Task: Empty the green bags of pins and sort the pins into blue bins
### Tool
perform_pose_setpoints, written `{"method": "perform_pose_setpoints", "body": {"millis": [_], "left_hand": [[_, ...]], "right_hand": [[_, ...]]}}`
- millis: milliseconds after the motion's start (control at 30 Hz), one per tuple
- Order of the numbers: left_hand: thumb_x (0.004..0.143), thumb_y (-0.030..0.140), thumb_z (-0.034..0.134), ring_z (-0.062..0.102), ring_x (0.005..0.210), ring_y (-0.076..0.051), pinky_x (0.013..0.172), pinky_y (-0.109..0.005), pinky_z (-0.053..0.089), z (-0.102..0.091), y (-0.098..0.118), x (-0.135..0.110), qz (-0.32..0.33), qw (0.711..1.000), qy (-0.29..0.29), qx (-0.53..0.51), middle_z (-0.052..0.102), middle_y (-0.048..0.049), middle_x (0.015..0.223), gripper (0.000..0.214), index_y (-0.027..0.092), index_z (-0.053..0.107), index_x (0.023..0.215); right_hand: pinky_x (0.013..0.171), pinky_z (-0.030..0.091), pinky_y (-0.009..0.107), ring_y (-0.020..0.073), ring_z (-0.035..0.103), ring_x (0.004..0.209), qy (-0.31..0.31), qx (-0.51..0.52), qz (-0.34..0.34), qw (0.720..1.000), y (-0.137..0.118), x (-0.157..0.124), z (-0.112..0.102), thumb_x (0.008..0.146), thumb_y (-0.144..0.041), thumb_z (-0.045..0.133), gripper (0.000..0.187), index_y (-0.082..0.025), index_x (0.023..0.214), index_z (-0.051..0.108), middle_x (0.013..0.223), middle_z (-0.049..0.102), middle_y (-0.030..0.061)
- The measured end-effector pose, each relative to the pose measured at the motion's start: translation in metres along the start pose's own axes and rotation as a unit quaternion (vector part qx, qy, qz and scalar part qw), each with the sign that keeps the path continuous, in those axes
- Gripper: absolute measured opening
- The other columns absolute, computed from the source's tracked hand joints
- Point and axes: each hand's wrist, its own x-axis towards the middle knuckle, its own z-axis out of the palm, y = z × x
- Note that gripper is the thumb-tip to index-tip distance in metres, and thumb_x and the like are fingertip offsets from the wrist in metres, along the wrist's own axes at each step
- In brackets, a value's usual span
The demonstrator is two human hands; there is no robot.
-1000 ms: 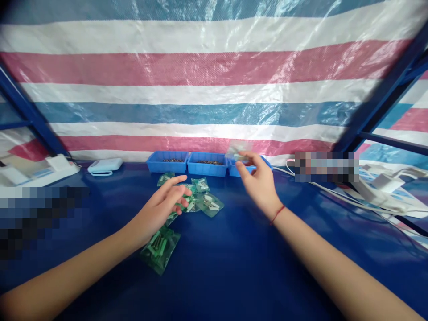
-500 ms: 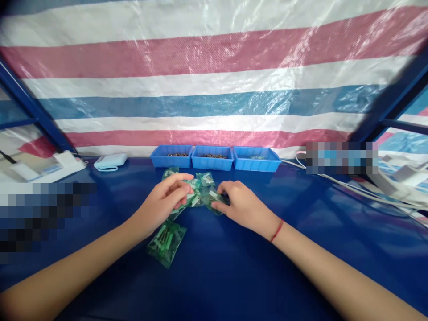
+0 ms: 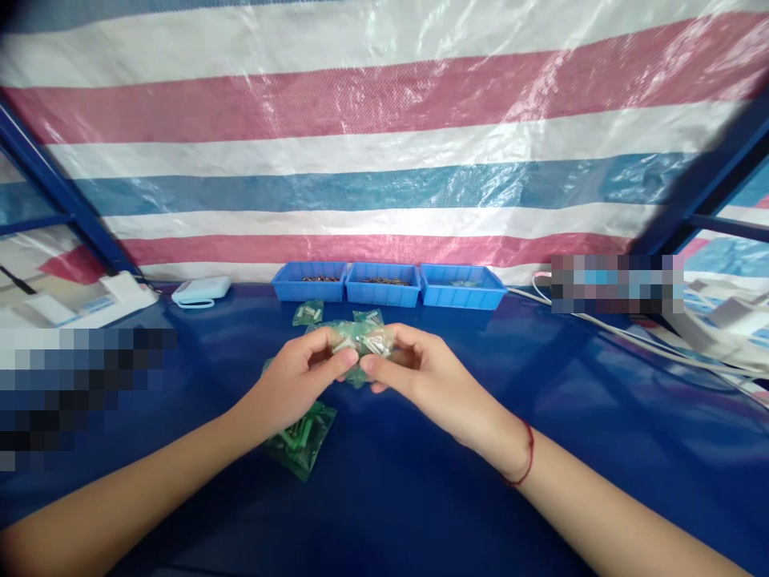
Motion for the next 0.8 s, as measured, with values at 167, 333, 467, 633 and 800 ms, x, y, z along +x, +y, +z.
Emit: {"method": "perform_pose_setpoints", "body": {"millis": [167, 333, 467, 633, 800], "left_hand": [[0.085, 0.051, 0.055, 0.056, 0.072, -0.015, 0.064, -0.026, 0.043, -0.001, 0.001, 0.003, -0.013, 0.996, -0.025, -0.085, 0.059, -0.0016, 0.077, 0.035, 0.019, 0.062, 0.099], [0.085, 0.065, 0.039, 0.057, 0.066, -0.013, 0.056, -0.025, 0.044, 0.003, 0.007, 0.003, -0.162, 0.943, -0.103, -0.272, 0.061, -0.0066, 0.083, 0.059, 0.014, 0.062, 0.104], [0.082, 0.047, 0.061, 0.053, 0.064, -0.010, 0.059, -0.024, 0.043, 0.005, 0.007, 0.002, -0.121, 0.954, -0.091, -0.260, 0.055, -0.0012, 0.072, 0.035, 0.013, 0.065, 0.089], [0.086, 0.042, 0.058, 0.052, 0.063, -0.010, 0.063, -0.026, 0.043, 0.005, 0.001, 0.002, -0.051, 0.981, -0.016, -0.187, 0.055, 0.0008, 0.069, 0.029, 0.014, 0.064, 0.089], [0.087, 0.044, 0.054, 0.054, 0.066, -0.012, 0.063, -0.026, 0.045, 0.008, 0.000, 0.002, -0.054, 0.988, -0.019, -0.144, 0.059, -0.0020, 0.075, 0.032, 0.014, 0.064, 0.093]], "right_hand": [[0.063, 0.052, 0.029, 0.0155, 0.062, 0.070, 0.082, -0.166, -0.161, 0.969, 0.003, -0.005, -0.002, 0.082, -0.023, 0.063, 0.005, -0.019, 0.084, 0.063, 0.076, 0.064, 0.0020], [0.082, 0.050, 0.037, 0.0215, 0.058, 0.097, 0.146, -0.325, -0.358, 0.863, -0.002, -0.012, -0.003, 0.082, -0.010, 0.057, 0.019, -0.024, 0.089, 0.068, 0.101, 0.062, 0.0064], [0.073, 0.051, 0.032, 0.0187, 0.058, 0.092, 0.133, -0.303, -0.308, 0.892, -0.002, -0.012, -0.004, 0.087, -0.011, 0.045, 0.029, -0.026, 0.089, 0.070, 0.103, 0.055, 0.0065], [0.071, 0.051, 0.027, 0.0151, 0.061, 0.082, 0.065, -0.212, -0.189, 0.956, 0.000, -0.013, 0.004, 0.093, -0.020, 0.044, 0.022, -0.025, 0.107, 0.060, 0.095, 0.063, 0.0029], [0.065, 0.048, 0.025, 0.0132, 0.059, 0.072, 0.037, -0.224, -0.194, 0.954, 0.004, -0.011, 0.009, 0.089, -0.018, 0.050, 0.010, -0.022, 0.091, 0.058, 0.084, 0.064, 0.0005]]}}
